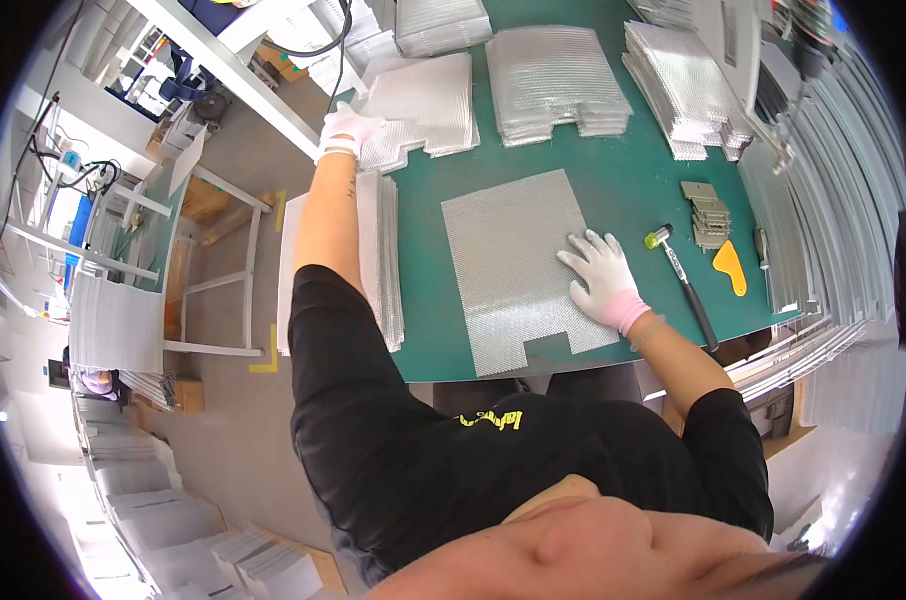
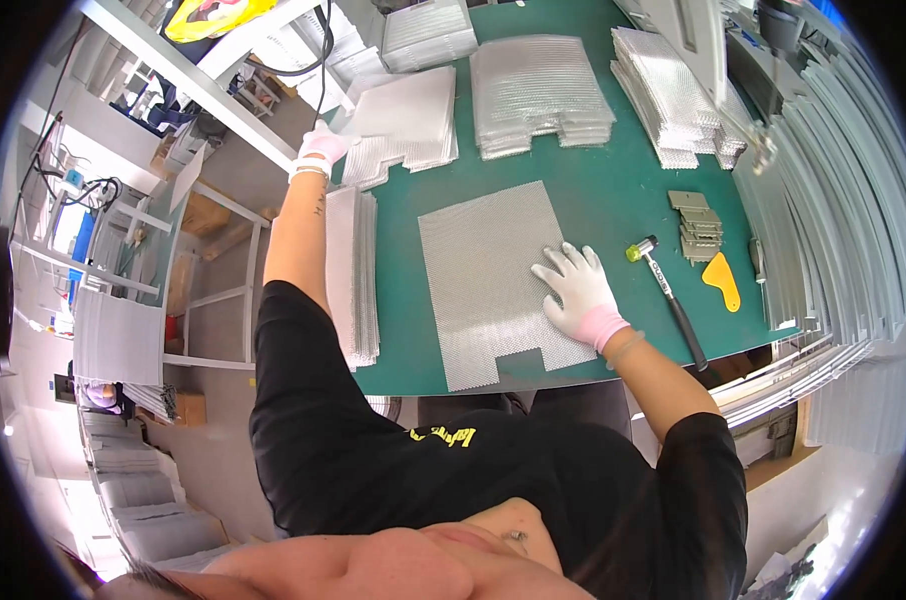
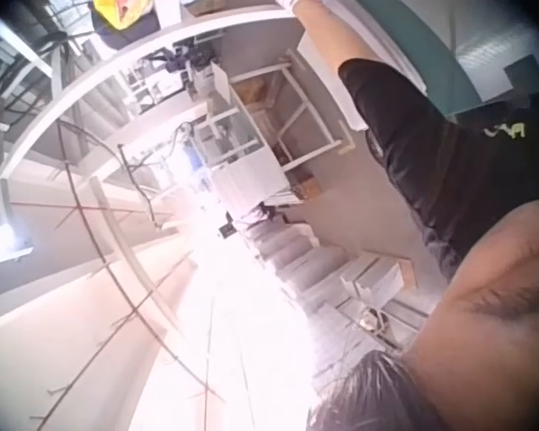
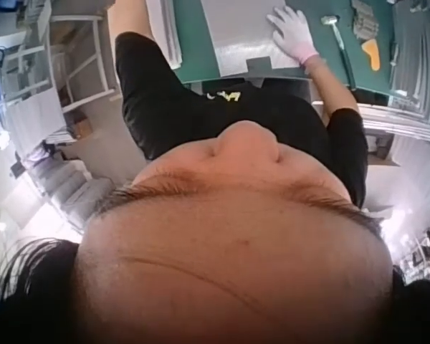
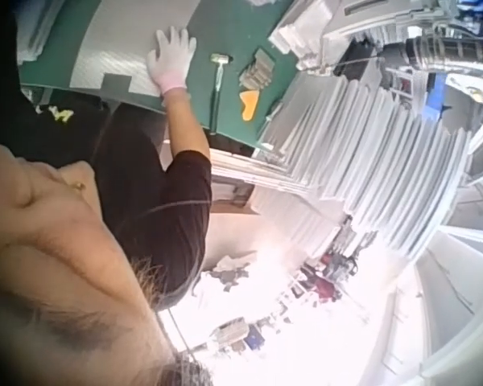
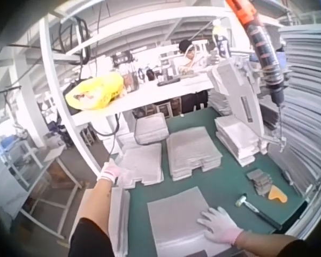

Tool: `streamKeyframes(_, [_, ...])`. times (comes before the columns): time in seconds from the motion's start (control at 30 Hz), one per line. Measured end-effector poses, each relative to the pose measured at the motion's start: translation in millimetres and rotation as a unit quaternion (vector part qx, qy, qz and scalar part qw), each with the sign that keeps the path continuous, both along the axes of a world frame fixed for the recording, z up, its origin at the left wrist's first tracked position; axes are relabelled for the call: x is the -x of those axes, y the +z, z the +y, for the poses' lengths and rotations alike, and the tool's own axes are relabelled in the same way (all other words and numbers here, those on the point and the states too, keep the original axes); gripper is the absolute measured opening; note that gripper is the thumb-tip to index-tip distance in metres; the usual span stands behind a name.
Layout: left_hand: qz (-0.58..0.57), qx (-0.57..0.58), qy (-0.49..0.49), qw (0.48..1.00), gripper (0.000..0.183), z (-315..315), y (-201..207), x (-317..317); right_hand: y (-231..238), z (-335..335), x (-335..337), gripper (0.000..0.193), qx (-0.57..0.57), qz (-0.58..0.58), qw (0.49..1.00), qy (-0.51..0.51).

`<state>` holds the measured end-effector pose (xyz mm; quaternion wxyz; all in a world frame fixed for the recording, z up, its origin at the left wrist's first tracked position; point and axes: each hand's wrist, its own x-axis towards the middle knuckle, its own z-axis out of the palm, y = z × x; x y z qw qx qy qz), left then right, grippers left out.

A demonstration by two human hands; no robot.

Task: The person is assembling metal mesh filters by inserting them into metal frames, attaching a metal tab, and securing components using a drill and hammer.

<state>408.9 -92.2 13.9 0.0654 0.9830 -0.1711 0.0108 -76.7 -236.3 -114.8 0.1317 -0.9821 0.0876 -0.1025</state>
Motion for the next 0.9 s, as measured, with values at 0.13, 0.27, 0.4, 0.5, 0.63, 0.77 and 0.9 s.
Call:
streamKeyframes(0.13, [0.038, 0.186, 0.067, 0.980, 0.103, 6, 3, -1, -2, -1, -1, 0.051, 0.000, -0.003, 1.000, -0.001])
streamKeyframes(0.27, [-0.029, 0.247, 0.084, 0.965, 0.098, 10, 10, -2, -3, -1, 0, 0.051, 0.002, -0.013, 1.000, 0.000])
streamKeyframes(0.4, [-0.054, 0.368, 0.088, 0.924, 0.099, 21, 18, -1, -2, 0, 0, 0.051, 0.005, -0.007, 1.000, 0.000])
streamKeyframes(0.5, [-0.058, 0.259, 0.044, 0.963, 0.101, 20, 21, 17, -3, -2, 1, 0.051, 0.008, -0.004, 1.000, -0.005])
streamKeyframes(0.63, [0.028, -0.006, 0.002, 1.000, 0.111, 13, 12, 29, -7, -2, 3, 0.051, 0.007, -0.018, 1.000, -0.010])
streamKeyframes(0.77, [0.033, 0.258, 0.024, 0.965, 0.113, 36, 3, 17, -6, -1, 1, 0.050, 0.003, -0.035, 0.999, 0.001])
streamKeyframes(0.9, [0.045, 0.046, -0.011, 0.998, 0.119, 36, 1, 18, -8, -2, 1, 0.049, 0.002, -0.044, 0.999, 0.005])
